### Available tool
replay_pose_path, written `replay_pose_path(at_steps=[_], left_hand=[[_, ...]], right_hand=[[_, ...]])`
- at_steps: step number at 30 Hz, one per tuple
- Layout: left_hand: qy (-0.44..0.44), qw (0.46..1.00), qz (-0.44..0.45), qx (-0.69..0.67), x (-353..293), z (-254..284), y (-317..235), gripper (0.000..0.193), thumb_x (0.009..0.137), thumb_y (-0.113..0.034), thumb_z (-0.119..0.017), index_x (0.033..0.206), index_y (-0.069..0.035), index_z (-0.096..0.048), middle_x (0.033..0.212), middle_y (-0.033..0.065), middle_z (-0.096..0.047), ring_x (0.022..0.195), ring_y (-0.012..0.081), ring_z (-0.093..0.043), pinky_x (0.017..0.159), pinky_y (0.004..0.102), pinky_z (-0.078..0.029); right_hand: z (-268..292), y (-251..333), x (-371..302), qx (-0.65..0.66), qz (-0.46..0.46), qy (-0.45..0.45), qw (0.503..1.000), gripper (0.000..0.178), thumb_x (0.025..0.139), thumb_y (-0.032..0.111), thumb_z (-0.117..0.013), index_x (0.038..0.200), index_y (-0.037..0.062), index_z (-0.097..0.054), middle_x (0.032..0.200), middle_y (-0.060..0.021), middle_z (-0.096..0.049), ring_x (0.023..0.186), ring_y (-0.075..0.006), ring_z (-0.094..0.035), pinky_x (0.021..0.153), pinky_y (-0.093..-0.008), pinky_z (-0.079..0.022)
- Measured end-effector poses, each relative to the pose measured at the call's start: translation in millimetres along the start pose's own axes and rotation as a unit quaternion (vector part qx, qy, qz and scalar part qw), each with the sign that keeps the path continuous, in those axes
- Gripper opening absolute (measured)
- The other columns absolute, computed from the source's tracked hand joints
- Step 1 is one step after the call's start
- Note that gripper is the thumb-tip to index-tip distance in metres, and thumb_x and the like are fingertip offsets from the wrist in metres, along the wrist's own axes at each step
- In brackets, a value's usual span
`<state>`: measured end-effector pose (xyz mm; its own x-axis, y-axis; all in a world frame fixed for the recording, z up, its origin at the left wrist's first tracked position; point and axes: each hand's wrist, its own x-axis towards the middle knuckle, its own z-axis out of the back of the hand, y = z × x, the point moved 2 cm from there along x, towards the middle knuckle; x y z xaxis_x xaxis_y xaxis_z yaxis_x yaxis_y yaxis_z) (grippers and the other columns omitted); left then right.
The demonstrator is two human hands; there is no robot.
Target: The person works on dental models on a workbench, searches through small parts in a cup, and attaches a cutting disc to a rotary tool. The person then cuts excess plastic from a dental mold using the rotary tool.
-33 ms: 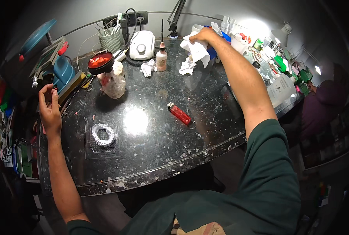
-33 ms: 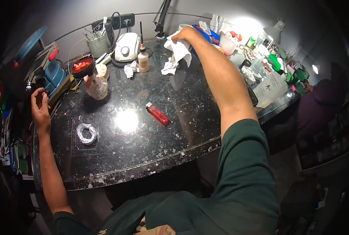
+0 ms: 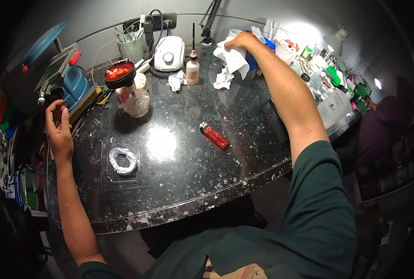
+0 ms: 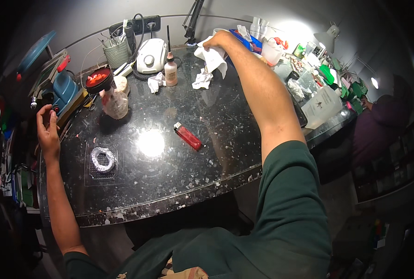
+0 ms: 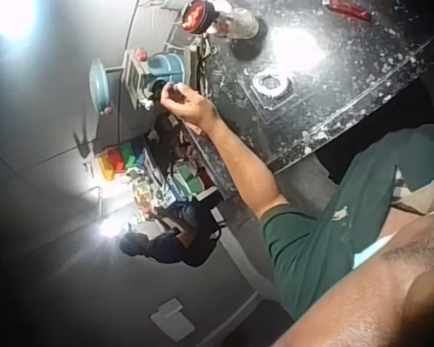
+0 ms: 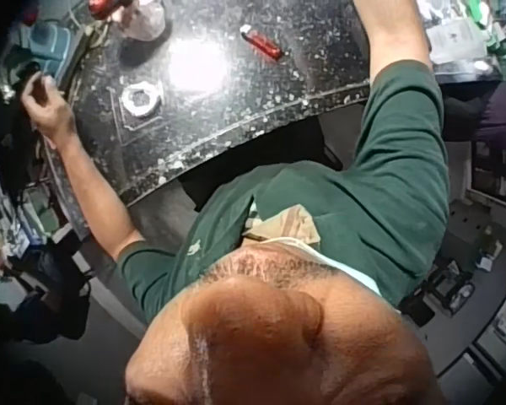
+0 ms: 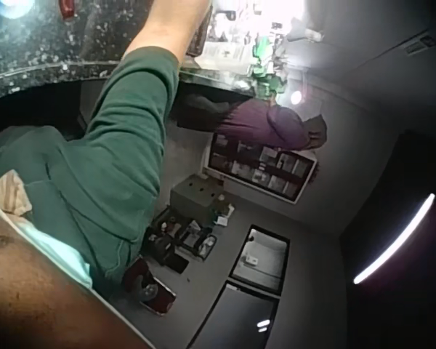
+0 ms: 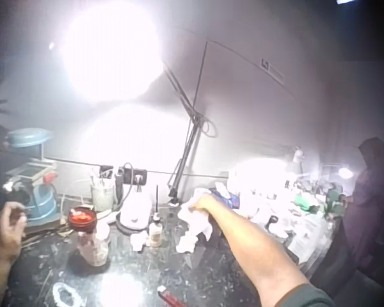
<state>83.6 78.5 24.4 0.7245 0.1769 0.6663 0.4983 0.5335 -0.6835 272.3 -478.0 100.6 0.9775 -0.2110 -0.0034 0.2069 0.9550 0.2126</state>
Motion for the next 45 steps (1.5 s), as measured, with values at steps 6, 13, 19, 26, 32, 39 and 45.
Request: replay_pose_path(at_steps=[6, 13, 19, 26, 32, 39, 45], left_hand=[[0.015, 1.000, 0.008, 0.005, -1, -1, -2, 0.023, 0.102, -0.011, -0.053, 0.124, -0.005, -0.055, 0.115, 0.0042, -0.059, 0.110, 0.0112, -0.057, 0.094, 0.0263, -0.046], [0.026, 1.000, 0.015, -0.002, -1, 4, 9, 0.027, 0.103, -0.010, -0.050, 0.129, -0.004, -0.052, 0.121, 0.0060, -0.057, 0.115, 0.0124, -0.054, 0.101, 0.0286, -0.043], [0.023, 0.999, 0.024, -0.002, -1, 3, 9, 0.028, 0.103, -0.010, -0.051, 0.130, -0.003, -0.052, 0.121, 0.0053, -0.056, 0.114, 0.0116, -0.054, 0.100, 0.0277, -0.044], [0.022, 1.000, 0.014, -0.006, -1, 0, 7, 0.028, 0.102, -0.010, -0.051, 0.129, -0.003, -0.052, 0.121, 0.0049, -0.057, 0.113, 0.0111, -0.055, 0.099, 0.0271, -0.044], [0.017, 1.000, 0.026, -0.001, -1, 8, -9, 0.026, 0.101, -0.012, -0.054, 0.126, -0.005, -0.055, 0.117, 0.0025, -0.059, 0.110, 0.0109, -0.057, 0.095, 0.0265, -0.046], [0.015, 0.999, -0.009, 0.029, -1, -8, -8, 0.019, 0.097, -0.011, -0.061, 0.115, -0.007, -0.060, 0.102, 0.0006, -0.060, 0.093, 0.0068, -0.057, 0.072, 0.0213, -0.048], [0.075, 0.997, 0.020, 0.005, -11, -28, 8, 0.016, 0.093, -0.011, -0.064, 0.106, -0.003, -0.061, 0.096, 0.0051, -0.063, 0.089, 0.0125, -0.061, 0.077, 0.0270, -0.048]], right_hand=[[-14, 18, 40, 0.027, -0.029, 0.054, 0.998, 0.057, 0.057, 0.039, -0.080, 0.101, 0.0021, -0.073, 0.103, -0.0192, -0.071, 0.086, -0.0316, -0.070, 0.075, -0.0426, -0.058], [-21, 28, 77, 0.005, -0.040, 0.031, 0.999, 0.056, 0.059, 0.038, -0.077, 0.103, 0.0042, -0.074, 0.106, -0.0169, -0.072, 0.087, -0.0327, -0.071, 0.075, -0.0434, -0.058], [-23, 29, 99, -0.004, -0.035, 0.001, 0.999, 0.058, 0.059, 0.041, -0.077, 0.106, 0.0068, -0.074, 0.109, -0.0162, -0.071, 0.088, -0.0309, -0.071, 0.078, -0.0415, -0.057], [-7, 38, 70, -0.019, 0.013, -0.052, 0.998, 0.075, 0.063, 0.058, -0.079, 0.112, 0.0013, -0.070, 0.113, -0.0194, -0.070, 0.102, -0.0321, -0.068, 0.088, -0.0417, -0.053], [12, 19, -16, -0.046, 0.115, -0.305, 0.944, 0.078, 0.080, 0.060, -0.069, 0.126, -0.0013, -0.058, 0.117, -0.0266, -0.064, 0.111, -0.0363, -0.063, 0.092, -0.0445, -0.053], [-61, -28, -84, 0.148, 0.136, 0.029, 0.979, 0.036, 0.087, 0.034, -0.071, 0.113, 0.0094, -0.071, 0.076, -0.0064, -0.071, 0.065, -0.0132, -0.066, 0.056, -0.0283, -0.054], [-39, -37, -98, 0.053, 0.151, -0.089, 0.983, 0.024, 0.086, 0.023, -0.069, 0.099, 0.0033, -0.071, 0.074, -0.0070, -0.069, 0.066, -0.0151, -0.065, 0.063, -0.0291, -0.050]])
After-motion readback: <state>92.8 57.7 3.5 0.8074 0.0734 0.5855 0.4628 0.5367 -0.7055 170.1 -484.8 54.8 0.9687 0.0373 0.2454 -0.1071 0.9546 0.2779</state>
